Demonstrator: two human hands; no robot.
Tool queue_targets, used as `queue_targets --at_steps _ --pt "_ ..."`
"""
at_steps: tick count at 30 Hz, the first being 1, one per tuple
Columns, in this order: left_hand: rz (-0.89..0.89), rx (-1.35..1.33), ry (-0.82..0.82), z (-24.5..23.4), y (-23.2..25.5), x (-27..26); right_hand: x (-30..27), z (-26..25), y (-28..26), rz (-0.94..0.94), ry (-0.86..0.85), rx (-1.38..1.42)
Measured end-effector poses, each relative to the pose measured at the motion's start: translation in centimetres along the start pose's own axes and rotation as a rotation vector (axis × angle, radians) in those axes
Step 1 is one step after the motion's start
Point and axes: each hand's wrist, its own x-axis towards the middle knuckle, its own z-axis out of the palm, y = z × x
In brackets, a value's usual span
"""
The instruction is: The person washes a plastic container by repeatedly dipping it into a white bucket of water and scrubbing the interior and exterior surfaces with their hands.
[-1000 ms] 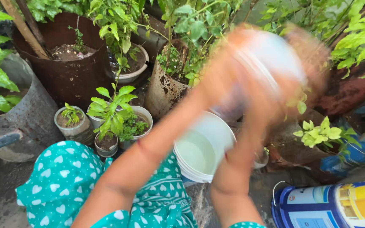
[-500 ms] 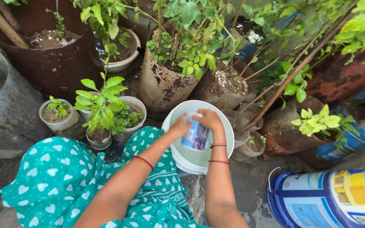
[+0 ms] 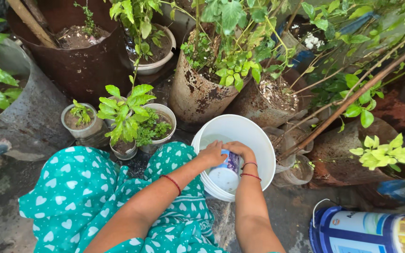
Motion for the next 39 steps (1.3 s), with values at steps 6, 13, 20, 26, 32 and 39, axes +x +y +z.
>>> queue_targets --at_steps 6,13,20,26,32,39 --pt "0.019 -0.037 0.011 -0.5 0.1 -0.7 0.2 0.3 1.0 0.039 0.008 0.116" --pt "0.051 -0.021 0.036 -1.1 0.5 -1.0 -0.1 0.5 0.2 0.07 0.101 -0.052" --pt "0.159 -0.156 0.207 -0.7 0.3 -1.0 -3.5 0.8 -2.1 -0.081 0.393 -0.022" --pt "0.325 -0.481 0.444 -2.0 0.1 -1.5 -13.0 3.6 -8.5 -0.08 0.956 -0.206" --pt "0.389 -0.633 0.451 -6.7 3.4 -6.7 -23.7 2.7 -16.7 -0.353 1.28 -0.302" --pt "1.056 -0.631 0.6 -19.3 16.1 -21.1 -35.0 2.7 -25.9 -0.848 1.495 -0.27"
